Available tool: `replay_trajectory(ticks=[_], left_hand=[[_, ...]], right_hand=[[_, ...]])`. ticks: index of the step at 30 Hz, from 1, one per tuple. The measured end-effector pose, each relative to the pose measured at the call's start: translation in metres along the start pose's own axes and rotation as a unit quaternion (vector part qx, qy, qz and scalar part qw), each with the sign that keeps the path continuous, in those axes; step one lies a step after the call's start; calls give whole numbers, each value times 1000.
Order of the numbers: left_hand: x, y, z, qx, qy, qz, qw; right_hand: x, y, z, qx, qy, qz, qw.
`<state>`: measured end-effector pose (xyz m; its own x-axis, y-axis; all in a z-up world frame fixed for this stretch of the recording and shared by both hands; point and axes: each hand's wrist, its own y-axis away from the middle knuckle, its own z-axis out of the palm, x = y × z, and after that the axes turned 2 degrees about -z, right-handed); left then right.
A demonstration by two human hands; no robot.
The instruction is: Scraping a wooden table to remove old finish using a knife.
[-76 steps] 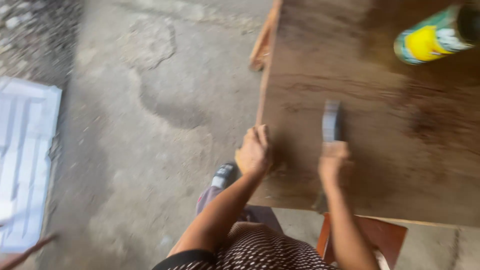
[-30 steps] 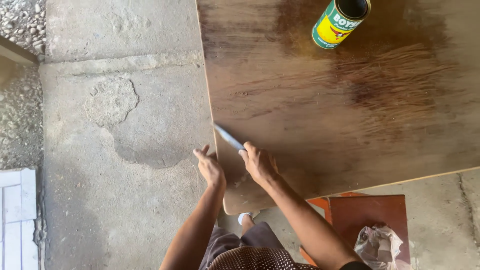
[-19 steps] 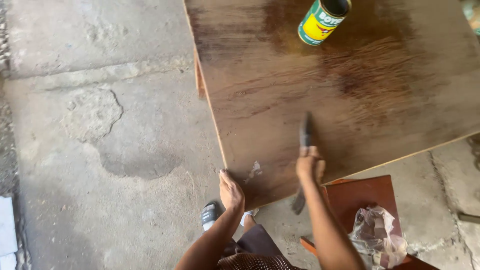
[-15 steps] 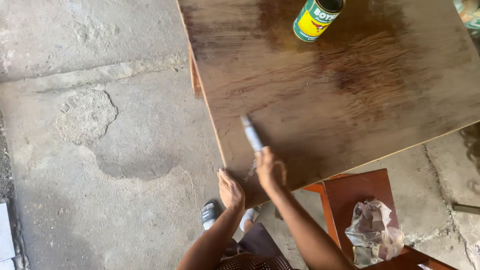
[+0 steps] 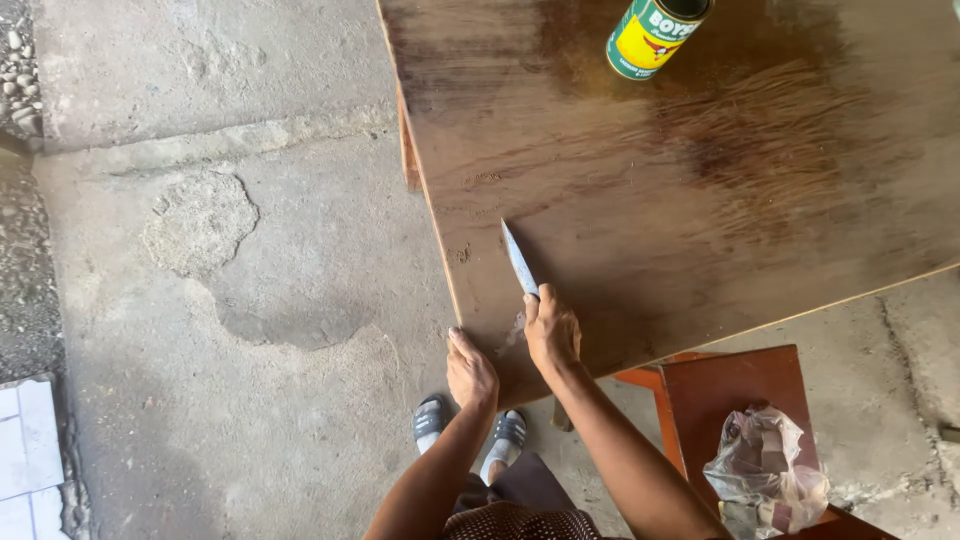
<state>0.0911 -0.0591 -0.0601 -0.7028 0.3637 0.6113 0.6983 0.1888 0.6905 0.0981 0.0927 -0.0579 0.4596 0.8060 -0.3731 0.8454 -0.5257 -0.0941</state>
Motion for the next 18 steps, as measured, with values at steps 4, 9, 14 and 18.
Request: replay_trajectory(ticks=[4,9,14,18], left_hand=[[-5,-5,5,3,-15,32,999],[-7,-7,10,16,-31,37,999],[-6,-4,8,18,-45,40,998],[-9,-4,9,38,-24,64,997]], right_hand=[[19,-24,-41,-32,10,-20,999],[47,-33,-33,24,9,55,998],[-20,8,-13,-50,-44,-22,998],[-36,-20,-78,-200,-60,164,964]])
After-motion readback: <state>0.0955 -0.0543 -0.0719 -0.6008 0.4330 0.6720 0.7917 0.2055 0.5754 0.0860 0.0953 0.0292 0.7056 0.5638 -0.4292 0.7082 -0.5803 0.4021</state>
